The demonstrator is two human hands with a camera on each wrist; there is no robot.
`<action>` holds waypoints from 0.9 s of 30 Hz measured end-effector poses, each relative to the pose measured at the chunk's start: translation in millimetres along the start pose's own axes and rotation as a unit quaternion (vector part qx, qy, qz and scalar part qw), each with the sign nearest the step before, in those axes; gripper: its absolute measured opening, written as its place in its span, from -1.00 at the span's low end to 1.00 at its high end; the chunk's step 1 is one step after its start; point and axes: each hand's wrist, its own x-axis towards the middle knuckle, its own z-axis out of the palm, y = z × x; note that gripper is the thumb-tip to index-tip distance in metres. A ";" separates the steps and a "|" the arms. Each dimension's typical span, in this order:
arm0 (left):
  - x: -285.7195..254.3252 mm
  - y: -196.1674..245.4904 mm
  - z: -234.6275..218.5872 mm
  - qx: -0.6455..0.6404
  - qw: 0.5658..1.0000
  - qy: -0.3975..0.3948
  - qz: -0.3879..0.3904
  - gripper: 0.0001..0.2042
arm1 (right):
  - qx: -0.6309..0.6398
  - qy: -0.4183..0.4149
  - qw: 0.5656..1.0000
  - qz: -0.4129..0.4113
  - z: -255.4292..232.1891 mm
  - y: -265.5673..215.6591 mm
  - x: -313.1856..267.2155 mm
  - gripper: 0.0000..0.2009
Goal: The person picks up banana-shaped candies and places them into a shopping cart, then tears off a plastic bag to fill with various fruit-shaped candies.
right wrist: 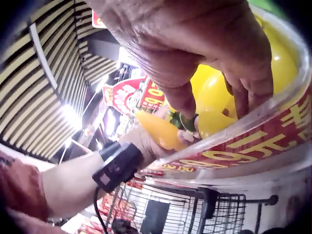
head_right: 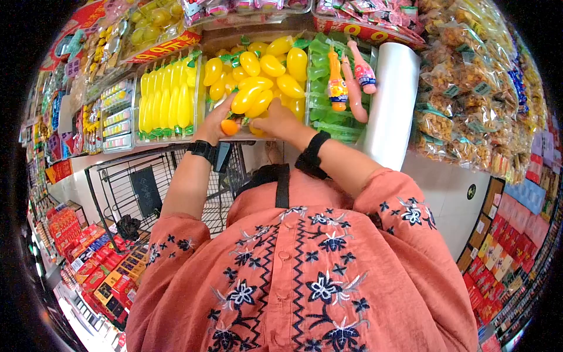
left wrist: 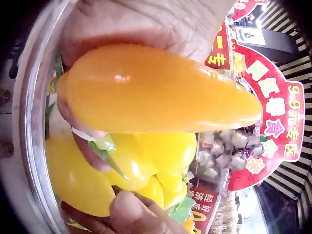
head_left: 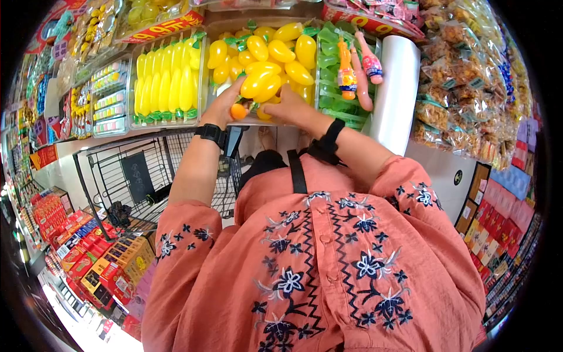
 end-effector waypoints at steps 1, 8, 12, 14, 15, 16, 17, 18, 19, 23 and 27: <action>0.2 1.0 -3.3 0.022 1.000 -0.007 0.004 -0.61 | -0.071 0.019 0.997 0.011 6.0 -4.9 -6.5 -0.36; 9.3 3.3 -34.9 0.018 1.000 -0.003 0.012 -0.61 | -0.180 0.042 0.982 0.020 18.9 -3.6 2.1 -0.36; 4.8 3.4 -41.6 0.042 0.999 -0.007 0.018 -0.57 | -0.066 0.014 0.998 0.019 5.7 3.8 7.8 -0.38; 6.1 -0.4 -41.7 0.047 0.998 -0.010 0.039 -0.55 | 0.047 -0.015 0.997 0.067 -5.1 -3.6 7.8 -0.40; 5.8 0.8 -39.0 0.050 0.998 -0.013 0.047 -0.55 | 0.074 -0.023 0.993 0.086 -8.1 -5.0 8.0 -0.42; 5.2 2.3 -36.6 0.054 0.997 -0.015 0.055 -0.54 | 0.101 -0.031 0.989 0.104 -10.6 -6.7 8.6 -0.45; 4.3 3.5 -34.5 0.046 0.998 -0.011 0.052 -0.53 | 0.128 -0.039 0.983 0.123 -11.8 -7.7 9.4 -0.47; 4.8 3.7 -33.1 0.038 0.998 -0.006 0.049 -0.52 | 0.175 -0.057 0.974 0.130 -11.1 -5.0 12.5 -0.48; 4.8 3.0 -31.2 0.030 0.999 -0.002 0.045 -0.51 | 0.221 -0.074 0.963 0.138 -10.0 -1.9 15.9 -0.48; 8.9 -0.7 -26.7 0.014 0.998 0.012 0.067 -0.55 | 0.411 -0.086 0.897 0.135 -5.4 -16.0 11.4 -0.50; 9.0 -3.5 -22.1 0.043 0.996 0.034 0.068 -0.62 | 0.430 -0.107 0.885 0.142 -1.7 -7.8 17.6 -0.51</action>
